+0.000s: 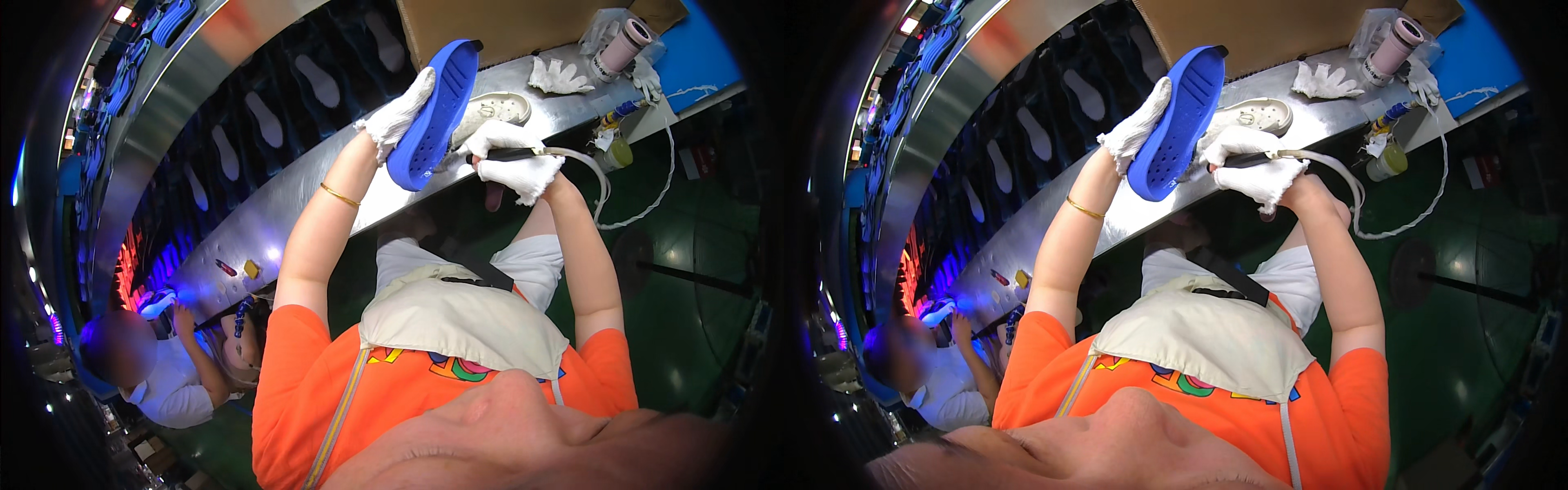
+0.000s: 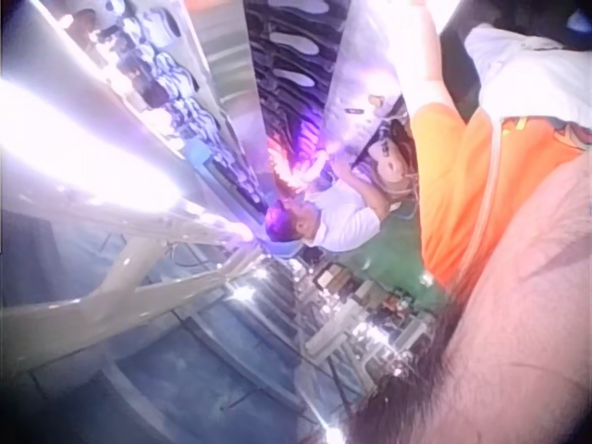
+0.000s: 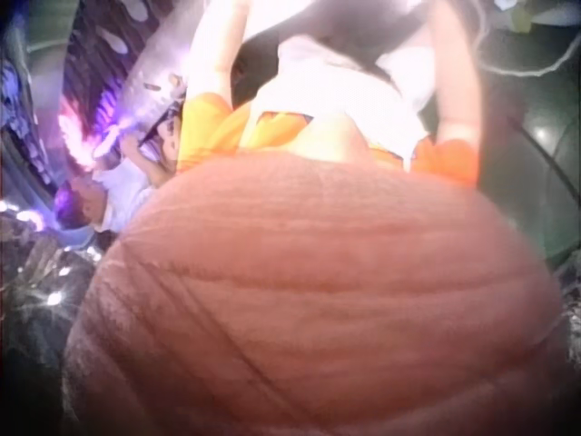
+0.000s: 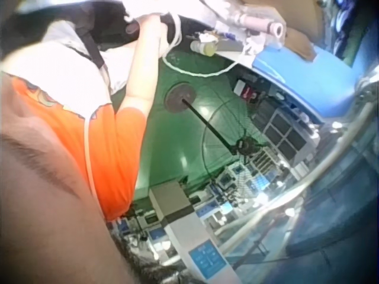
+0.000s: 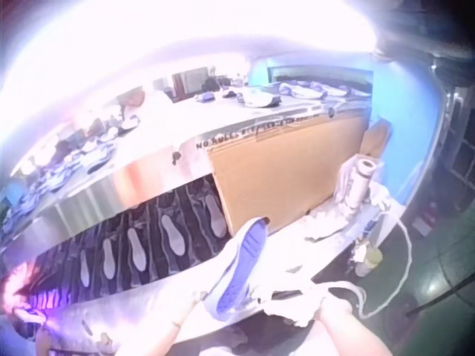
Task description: The person uses a handheld rotary tool to trim excess material from the edges and sole of a blue clog-style shoe. The person repeatedly picks up shoes from a nearby pile, trims them, and places them back down.
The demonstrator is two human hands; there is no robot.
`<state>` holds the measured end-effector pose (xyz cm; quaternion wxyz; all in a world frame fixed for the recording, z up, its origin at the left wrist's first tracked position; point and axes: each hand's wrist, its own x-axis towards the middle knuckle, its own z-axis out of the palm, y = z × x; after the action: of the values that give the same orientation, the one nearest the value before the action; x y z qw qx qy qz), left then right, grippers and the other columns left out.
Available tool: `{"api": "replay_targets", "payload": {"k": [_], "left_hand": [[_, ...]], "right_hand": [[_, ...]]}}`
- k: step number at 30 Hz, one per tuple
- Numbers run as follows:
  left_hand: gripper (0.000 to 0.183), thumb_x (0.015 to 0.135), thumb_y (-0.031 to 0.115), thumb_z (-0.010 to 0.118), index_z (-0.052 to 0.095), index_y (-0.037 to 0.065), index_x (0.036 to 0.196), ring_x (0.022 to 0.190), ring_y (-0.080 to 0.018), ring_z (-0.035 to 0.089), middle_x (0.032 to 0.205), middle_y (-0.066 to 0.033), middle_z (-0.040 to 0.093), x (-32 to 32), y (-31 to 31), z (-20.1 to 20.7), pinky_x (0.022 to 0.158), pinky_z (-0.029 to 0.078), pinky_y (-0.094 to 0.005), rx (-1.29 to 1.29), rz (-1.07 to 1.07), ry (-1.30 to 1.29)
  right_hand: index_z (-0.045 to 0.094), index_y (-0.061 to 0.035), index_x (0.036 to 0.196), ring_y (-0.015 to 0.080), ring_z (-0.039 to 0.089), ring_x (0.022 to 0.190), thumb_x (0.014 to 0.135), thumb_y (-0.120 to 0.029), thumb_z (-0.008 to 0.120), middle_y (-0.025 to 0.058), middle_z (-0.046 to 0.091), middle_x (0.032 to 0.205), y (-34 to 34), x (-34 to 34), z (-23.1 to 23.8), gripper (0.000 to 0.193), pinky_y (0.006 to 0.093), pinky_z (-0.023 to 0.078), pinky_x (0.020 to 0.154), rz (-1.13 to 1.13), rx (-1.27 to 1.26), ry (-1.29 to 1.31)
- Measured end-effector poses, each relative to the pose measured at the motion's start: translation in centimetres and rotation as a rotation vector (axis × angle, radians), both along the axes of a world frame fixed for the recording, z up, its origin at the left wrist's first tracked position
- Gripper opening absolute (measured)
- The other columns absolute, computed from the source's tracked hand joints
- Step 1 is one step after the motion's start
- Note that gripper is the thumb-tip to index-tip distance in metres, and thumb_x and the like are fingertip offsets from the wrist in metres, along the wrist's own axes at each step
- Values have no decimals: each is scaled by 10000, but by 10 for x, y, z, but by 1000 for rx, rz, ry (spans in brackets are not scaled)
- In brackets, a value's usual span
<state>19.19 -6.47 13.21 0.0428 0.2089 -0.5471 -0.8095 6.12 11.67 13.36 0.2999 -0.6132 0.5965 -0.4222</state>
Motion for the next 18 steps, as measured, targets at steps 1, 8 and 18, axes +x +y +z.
{"api": "replay_targets", "payload": {"k": [1, 8, 18], "left_hand": [[736, 813, 670, 426, 502, 69, 1232, 756, -200, 650, 977, -133, 633, 2, 0, 3, 632, 568, -305, 17, 27, 41], [891, 806, 746, 291, 373, 29, 1329, 1194, -275, 465, 1307, -166, 457, 34, 1, 19, 1022, 377, -422, 181, 426, 486], [595, 903, 372, 486, 316, 53, 1376, 1184, -382, 461, 1339, -246, 392, 42, 64, -51, 1041, 318, -540, 786, 114, 468]], "right_hand": [[568, -71, 780, 146, 563, 803, 696, -86, 617, 24, 604, 826, 2, -3, 2, 99, 268, 449, 774, 30, 4, -2], [546, -15, 945, 116, 584, 835, 768, 9, 664, 50, 592, 885, 17, -8, 14, 215, 263, 472, 767, -154, -118, -540], [545, 4, 919, 125, 608, 767, 770, -18, 634, 80, 620, 841, 2, 18, -15, 176, 248, 491, 712, -398, -331, -483]]}}
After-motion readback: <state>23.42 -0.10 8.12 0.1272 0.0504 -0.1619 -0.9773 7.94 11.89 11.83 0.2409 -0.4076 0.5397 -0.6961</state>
